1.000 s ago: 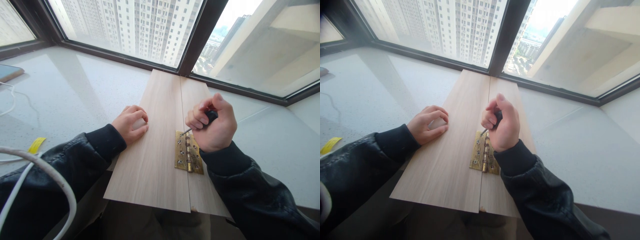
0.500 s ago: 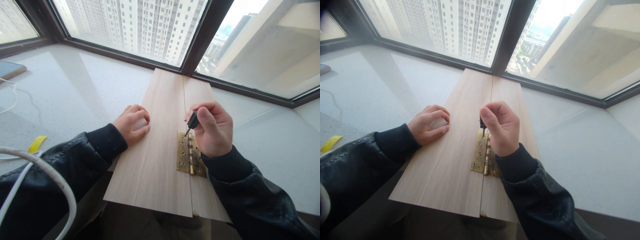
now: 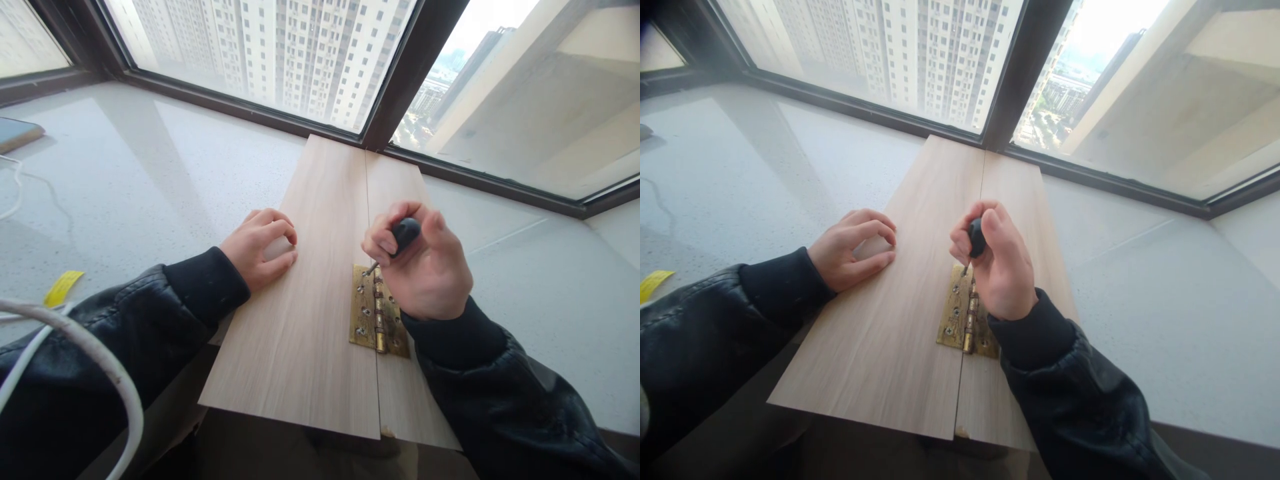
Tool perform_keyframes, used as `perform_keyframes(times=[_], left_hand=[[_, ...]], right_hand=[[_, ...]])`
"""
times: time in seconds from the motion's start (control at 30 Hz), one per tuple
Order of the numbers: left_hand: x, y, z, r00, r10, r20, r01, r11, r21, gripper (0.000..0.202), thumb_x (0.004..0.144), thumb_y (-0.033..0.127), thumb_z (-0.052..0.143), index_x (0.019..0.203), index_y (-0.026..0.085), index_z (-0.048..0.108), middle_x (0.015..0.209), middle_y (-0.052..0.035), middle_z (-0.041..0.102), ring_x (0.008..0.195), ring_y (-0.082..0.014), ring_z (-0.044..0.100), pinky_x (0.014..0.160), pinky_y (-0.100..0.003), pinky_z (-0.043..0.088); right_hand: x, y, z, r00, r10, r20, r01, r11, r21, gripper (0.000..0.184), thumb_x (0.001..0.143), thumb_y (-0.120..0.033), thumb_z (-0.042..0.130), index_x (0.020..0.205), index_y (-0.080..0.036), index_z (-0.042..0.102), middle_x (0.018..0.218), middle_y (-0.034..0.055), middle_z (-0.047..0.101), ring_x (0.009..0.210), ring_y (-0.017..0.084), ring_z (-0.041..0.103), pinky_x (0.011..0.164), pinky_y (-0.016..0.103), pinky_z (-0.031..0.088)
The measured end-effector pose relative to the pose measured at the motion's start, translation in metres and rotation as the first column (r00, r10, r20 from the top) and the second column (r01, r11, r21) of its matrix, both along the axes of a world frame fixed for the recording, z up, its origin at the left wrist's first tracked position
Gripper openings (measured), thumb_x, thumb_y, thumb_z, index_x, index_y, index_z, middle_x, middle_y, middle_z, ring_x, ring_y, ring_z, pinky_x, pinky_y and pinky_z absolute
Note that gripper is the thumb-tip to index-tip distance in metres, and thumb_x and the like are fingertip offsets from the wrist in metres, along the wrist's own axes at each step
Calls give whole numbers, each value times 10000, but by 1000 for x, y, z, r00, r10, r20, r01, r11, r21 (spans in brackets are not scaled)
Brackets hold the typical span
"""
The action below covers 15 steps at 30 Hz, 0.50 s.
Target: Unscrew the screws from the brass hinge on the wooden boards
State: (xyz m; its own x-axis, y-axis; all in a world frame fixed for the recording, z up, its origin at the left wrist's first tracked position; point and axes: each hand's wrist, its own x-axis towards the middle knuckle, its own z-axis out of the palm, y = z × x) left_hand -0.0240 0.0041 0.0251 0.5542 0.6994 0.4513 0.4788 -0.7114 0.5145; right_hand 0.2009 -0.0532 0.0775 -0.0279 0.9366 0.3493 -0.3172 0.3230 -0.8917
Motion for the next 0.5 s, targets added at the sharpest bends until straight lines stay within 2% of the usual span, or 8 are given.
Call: perform_keyframes(times=[0.1, 0.23, 0.4, 0.5], left_hand=[[0, -1, 1, 1000, 2, -6, -2, 1000, -4, 132, 864, 272, 564, 895, 166, 636, 1065, -87, 628, 1032, -238, 571, 994, -437, 447], [0, -1, 2, 1000, 3, -18, -4, 1000, -6, 124, 867, 274, 570, 900, 173, 636, 1074, -84, 628, 1038, -236, 572, 995, -439, 450], [-2, 0, 4, 999, -12, -42, 11, 1000, -16, 153, 871, 287, 571, 914, 160, 645, 1089, -97, 630, 1050, -247, 576, 993, -444, 453], [-3, 0, 4, 999, -20, -42, 19, 1000, -18, 173, 874, 302, 567, 920, 156, 649, 1092, -104, 628, 1044, -254, 579, 993, -457, 454]], right_hand=[[7, -1, -2, 997, -76, 21, 75, 996, 44, 229, 807, -370, 817, 786, -214, 650, 676, -21, 530, 608, 118, 483, 579, 278, 406], [13, -2, -8, 987, -139, 77, 132, 987, 92, 191, 716, -357, 891, 792, -265, 743, 831, -10, 616, 730, 136, 556, 722, 321, 496], [19, -4, -7, 977, -94, 194, 75, 992, 101, 155, 790, -407, 838, 890, -295, 798, 782, -16, 668, 719, 130, 623, 793, 328, 557], [19, -3, -6, 984, -22, 175, 12, 998, 59, 181, 859, -435, 771, 988, -310, 789, 774, -14, 704, 697, 138, 655, 852, 376, 574]])
